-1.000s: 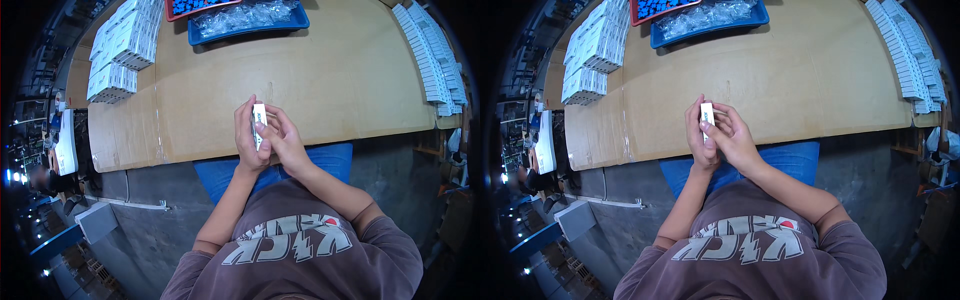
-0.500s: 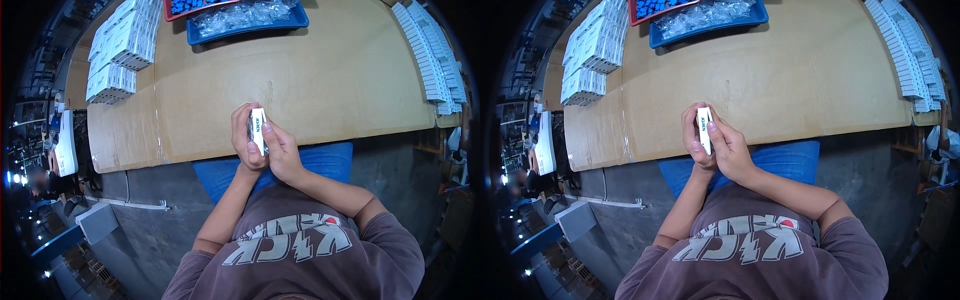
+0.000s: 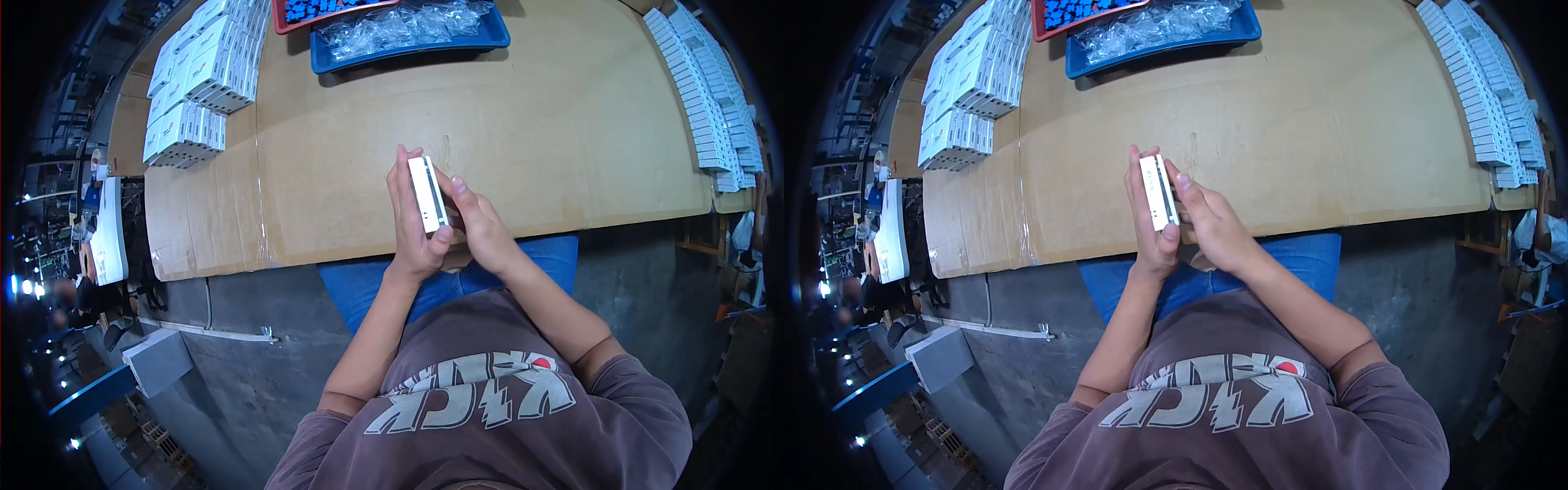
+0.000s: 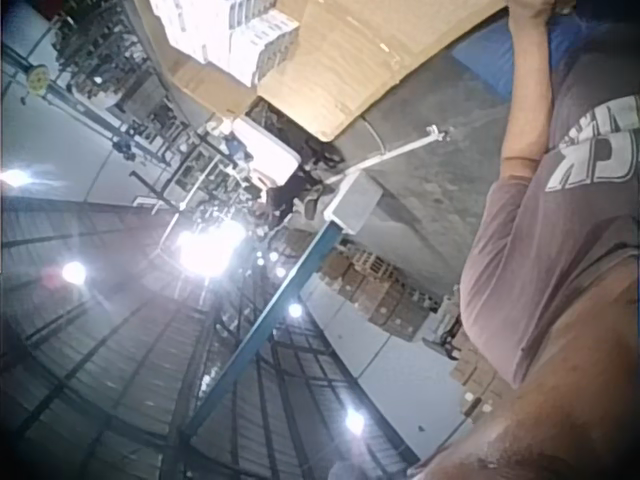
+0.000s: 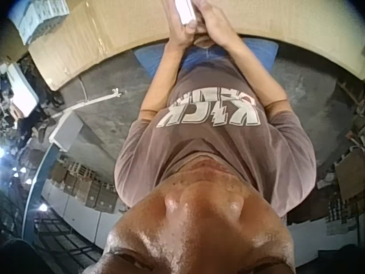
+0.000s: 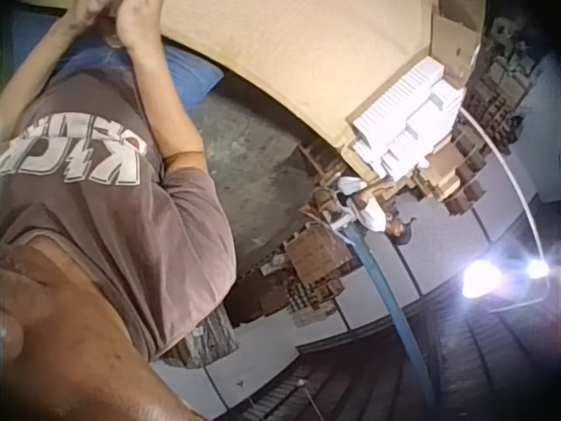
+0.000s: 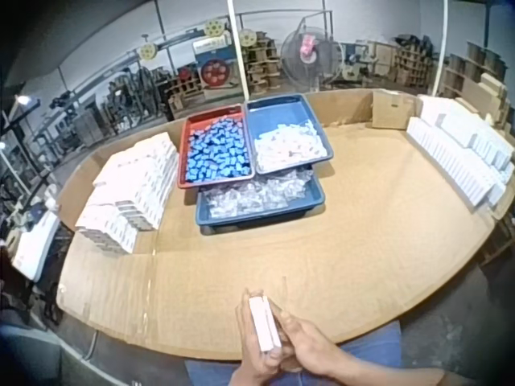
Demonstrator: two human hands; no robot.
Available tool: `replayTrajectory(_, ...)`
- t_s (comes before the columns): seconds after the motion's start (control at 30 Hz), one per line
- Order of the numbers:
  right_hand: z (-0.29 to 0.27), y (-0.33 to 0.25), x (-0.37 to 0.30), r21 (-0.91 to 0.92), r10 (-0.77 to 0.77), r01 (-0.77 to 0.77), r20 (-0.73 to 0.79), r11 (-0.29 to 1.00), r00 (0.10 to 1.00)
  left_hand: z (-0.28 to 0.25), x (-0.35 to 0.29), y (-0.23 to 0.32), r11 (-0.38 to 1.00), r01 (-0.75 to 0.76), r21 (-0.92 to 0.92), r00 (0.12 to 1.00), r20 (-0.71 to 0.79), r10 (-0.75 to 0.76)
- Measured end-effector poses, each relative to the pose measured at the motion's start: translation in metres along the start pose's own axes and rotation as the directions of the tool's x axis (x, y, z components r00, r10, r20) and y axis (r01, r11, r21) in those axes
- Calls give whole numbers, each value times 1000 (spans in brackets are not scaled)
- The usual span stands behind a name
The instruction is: Placing components and instruction leaflets into product boxes for distribution.
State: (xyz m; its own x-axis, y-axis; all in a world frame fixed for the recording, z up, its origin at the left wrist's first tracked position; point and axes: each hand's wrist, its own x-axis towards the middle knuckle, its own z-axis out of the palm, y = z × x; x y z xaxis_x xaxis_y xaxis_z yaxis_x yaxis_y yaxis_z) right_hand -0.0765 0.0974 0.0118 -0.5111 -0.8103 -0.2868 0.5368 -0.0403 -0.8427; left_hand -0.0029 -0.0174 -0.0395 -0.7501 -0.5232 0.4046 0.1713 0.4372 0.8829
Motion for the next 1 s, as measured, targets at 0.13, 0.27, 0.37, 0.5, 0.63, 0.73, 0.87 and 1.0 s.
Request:
replayTrajectory(0.13, -26, -5, 0, -40, 89, -88, 41, 995, 995, 2, -3, 3, 945, 178, -273, 980, -37, -195)
replayTrajectory(0.27, -32, -1, 1, -666, -299, 330, 166, 669, 940, 0, 3, 14, 726, 422, -544, 879, 48, -475)
replayTrajectory(0.37, -36, 0, 5, -727, -457, 432, 181, 534, 871, -3, 1, 26, 521, 589, -618, 777, 256, -575)
replayTrajectory(0.5, -34, -13, 12, -806, -581, 576, 404, 140, 707, -6, 0, 51, 267, 656, -706, 683, 404, -609)
replayTrajectory(0.63, -35, -9, 21, -718, -635, 687, 478, 116, 607, -5, 1, 63, 226, 655, -721, 666, 410, -623)
replayTrajectory(0.73, -33, -1, 25, -682, -699, 723, 464, 110, 544, -9, 4, 61, 229, 659, -717, 676, 431, -598)
replayTrajectory(0.87, -31, 6, 27, -688, -708, 717, 453, 108, 542, -11, 2, 54, 216, 657, -722, 676, 438, -593)
replayTrajectory(1.0, -34, 16, 28, -688, -679, 700, 424, 188, 599, -11, -2, 45, 194, 679, -708, 644, 449, -619)
